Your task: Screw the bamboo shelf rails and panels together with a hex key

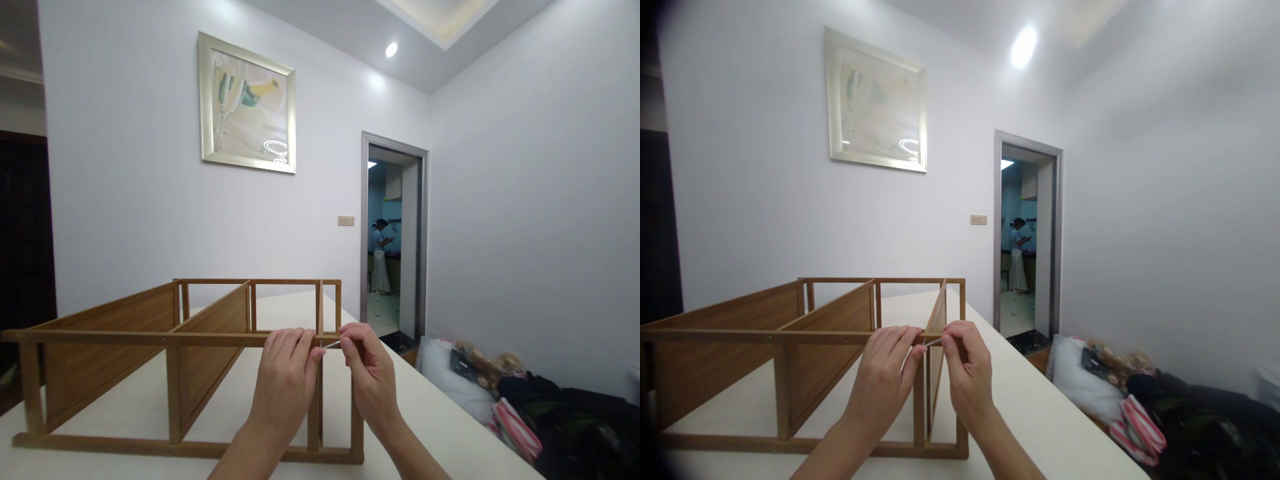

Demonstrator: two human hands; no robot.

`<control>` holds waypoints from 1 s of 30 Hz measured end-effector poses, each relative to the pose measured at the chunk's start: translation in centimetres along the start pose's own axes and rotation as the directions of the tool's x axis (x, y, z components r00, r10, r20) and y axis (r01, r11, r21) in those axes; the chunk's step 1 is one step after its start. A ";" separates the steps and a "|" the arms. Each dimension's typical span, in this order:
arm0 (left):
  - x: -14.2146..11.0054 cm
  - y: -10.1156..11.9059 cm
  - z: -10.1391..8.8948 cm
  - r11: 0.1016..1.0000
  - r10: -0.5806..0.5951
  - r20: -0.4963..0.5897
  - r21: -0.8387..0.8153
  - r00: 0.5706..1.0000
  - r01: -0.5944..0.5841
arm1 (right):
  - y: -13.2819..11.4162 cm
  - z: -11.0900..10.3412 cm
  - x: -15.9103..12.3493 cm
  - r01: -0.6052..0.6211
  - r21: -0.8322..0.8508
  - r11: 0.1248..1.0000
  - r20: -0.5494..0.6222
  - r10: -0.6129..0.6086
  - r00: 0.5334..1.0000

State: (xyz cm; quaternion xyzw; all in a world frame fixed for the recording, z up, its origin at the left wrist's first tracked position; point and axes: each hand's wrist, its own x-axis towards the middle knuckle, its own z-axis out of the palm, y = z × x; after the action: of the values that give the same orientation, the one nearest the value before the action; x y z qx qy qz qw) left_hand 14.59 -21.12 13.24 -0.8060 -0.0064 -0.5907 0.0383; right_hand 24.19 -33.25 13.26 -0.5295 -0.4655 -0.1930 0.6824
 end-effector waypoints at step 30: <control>0.6 0.6 -0.5 0.997 -0.067 0.014 -0.024 0.998 0.067 | 0.3 -0.4 -0.2 0.126 -0.114 0.985 -0.020 -0.130 0.991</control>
State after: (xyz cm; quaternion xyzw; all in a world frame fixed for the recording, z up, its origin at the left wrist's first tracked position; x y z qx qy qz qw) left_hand 14.31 -21.77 13.93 -0.8097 -0.0263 -0.5862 0.0085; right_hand 24.48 -33.61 12.92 -0.5336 -0.4775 -0.2696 0.6439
